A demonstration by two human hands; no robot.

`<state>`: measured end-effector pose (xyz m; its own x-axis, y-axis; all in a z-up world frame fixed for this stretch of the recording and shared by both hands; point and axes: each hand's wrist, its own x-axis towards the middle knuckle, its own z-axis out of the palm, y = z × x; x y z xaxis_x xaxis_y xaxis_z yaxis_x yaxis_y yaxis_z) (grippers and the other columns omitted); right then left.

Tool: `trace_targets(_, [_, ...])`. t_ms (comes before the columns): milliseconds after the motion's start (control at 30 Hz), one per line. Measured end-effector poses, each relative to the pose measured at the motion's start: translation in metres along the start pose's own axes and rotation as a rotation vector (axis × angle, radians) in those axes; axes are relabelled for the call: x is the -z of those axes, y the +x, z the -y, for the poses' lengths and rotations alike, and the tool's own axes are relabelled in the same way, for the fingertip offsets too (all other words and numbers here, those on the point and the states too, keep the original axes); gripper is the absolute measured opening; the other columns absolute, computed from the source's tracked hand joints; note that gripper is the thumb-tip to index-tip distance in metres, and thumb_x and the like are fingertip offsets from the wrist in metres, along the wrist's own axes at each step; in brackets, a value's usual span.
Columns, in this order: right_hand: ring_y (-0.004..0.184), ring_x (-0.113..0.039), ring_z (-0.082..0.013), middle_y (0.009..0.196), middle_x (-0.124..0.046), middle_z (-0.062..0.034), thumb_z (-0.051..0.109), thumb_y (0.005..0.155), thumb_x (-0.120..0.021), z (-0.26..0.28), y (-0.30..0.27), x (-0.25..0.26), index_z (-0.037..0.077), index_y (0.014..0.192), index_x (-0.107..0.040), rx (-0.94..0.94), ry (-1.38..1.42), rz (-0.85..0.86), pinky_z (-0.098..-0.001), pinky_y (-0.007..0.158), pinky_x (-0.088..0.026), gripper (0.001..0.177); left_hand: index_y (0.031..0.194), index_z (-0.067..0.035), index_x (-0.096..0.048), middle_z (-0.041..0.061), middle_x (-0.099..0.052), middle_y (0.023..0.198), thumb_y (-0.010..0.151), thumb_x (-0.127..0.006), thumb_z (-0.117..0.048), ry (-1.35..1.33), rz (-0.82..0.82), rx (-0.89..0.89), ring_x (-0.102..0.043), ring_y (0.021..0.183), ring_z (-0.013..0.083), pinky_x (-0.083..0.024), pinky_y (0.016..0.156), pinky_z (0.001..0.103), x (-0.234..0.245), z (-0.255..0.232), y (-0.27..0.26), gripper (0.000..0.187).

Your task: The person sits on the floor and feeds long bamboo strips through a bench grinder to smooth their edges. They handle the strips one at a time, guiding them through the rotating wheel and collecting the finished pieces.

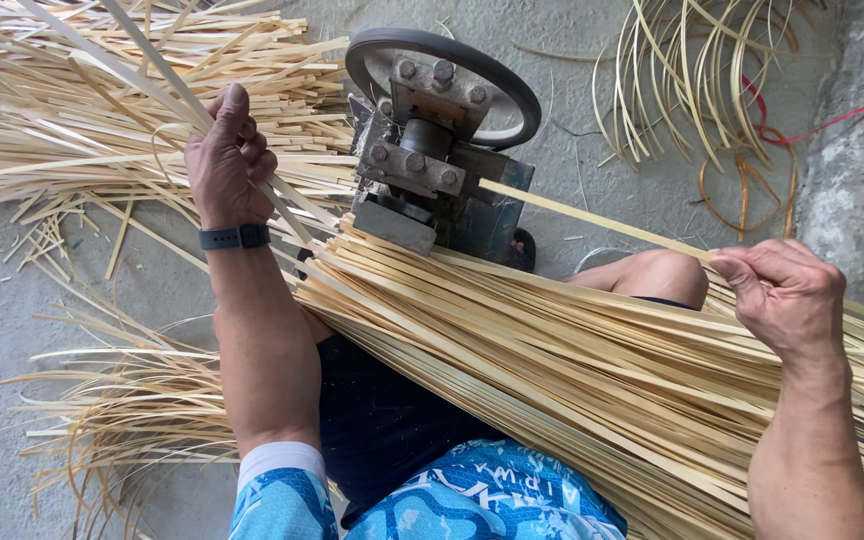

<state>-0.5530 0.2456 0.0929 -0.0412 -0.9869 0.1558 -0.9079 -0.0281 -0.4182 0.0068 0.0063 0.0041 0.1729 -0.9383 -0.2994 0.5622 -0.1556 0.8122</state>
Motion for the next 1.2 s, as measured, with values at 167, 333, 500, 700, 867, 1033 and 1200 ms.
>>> trace_targets(167, [0.078, -0.068, -0.0182, 0.085, -0.073, -0.0032, 0.023, 0.091, -0.087, 0.024, 0.013, -0.016, 0.012, 0.101, -0.082, 0.042, -0.161, -0.012, -0.0319, 0.074, -0.051, 0.016, 0.106, -0.006, -0.07, -0.003, -0.051, 0.072, 0.093, -0.085, -0.024, 0.001, -0.003, 0.003, -0.041, 0.052, 0.0047, -0.032, 0.041, 0.019, -0.002, -0.001, 0.001, 0.027])
trace_targets(333, [0.074, -0.066, -0.0126, 0.086, -0.073, -0.0016, 0.021, 0.092, -0.084, 0.028, 0.017, -0.022, 0.016, 0.109, -0.08, -0.064, 0.146, 0.06, -0.0274, 0.066, -0.053, 0.018, 0.104, -0.005, -0.068, -0.001, -0.053, 0.073, 0.095, -0.085, -0.023, -0.029, -0.011, 0.007, -0.043, 0.053, 0.0053, -0.033, 0.041, 0.019, -0.001, 0.0, -0.004, 0.026])
trace_targets(500, [0.08, -0.067, -0.0176, 0.085, -0.072, -0.0058, 0.017, 0.095, -0.087, 0.033, 0.026, -0.016, 0.011, 0.107, -0.082, 0.016, -0.129, -0.019, -0.0319, 0.075, -0.053, 0.014, 0.106, -0.005, -0.07, -0.001, -0.054, 0.074, 0.093, -0.086, -0.024, -0.004, -0.025, -0.023, -0.043, 0.052, 0.005, -0.034, 0.04, 0.019, 0.001, -0.004, -0.003, 0.028])
trace_targets(700, [0.098, -0.07, -0.0278, 0.099, -0.075, -0.0129, 0.023, 0.086, -0.082, 0.092, 0.049, -0.091, 0.003, 0.112, -0.077, 0.484, -0.135, -0.081, -0.0412, 0.087, -0.057, 0.033, 0.107, -0.005, -0.07, -0.001, -0.054, 0.073, 0.091, -0.086, -0.025, 0.012, -0.004, -0.01, -0.044, 0.052, 0.0056, -0.034, 0.04, 0.019, -0.006, 0.0, -0.004, 0.03])
trace_targets(867, [0.095, -0.07, -0.0249, 0.101, -0.073, -0.0077, 0.019, 0.088, -0.08, 0.118, 0.031, -0.114, 0.007, 0.098, -0.079, 0.438, -0.011, 0.093, -0.041, 0.086, -0.058, 0.016, 0.105, -0.005, -0.069, -0.001, -0.054, 0.074, 0.093, -0.087, -0.024, 0.015, -0.02, -0.006, -0.045, 0.053, 0.0061, -0.033, 0.041, 0.019, -0.003, -0.001, -0.003, 0.029])
trace_targets(1033, [0.089, -0.073, -0.0174, 0.105, -0.075, -0.009, 0.021, 0.09, -0.078, 0.094, 0.021, -0.105, 0.009, 0.095, -0.075, 0.093, 0.215, 0.275, -0.0283, 0.069, -0.063, 0.013, 0.104, -0.006, -0.07, -0.002, -0.053, 0.074, 0.092, -0.087, -0.025, 0.009, 0.01, -0.02, -0.043, 0.053, 0.0056, -0.032, 0.041, 0.019, -0.002, -0.002, -0.001, 0.028])
trace_targets(1200, [0.075, -0.069, -0.0117, 0.089, -0.076, -0.0046, 0.015, 0.097, -0.077, 0.04, 0.011, -0.041, 0.011, 0.098, -0.079, -0.079, 0.37, 0.119, -0.0249, 0.064, -0.055, 0.004, 0.105, -0.006, -0.07, -0.002, -0.053, 0.073, 0.092, -0.086, -0.024, -0.009, 0.023, -0.014, -0.043, 0.053, 0.0053, -0.033, 0.041, 0.019, -0.005, -0.002, -0.003, 0.028])
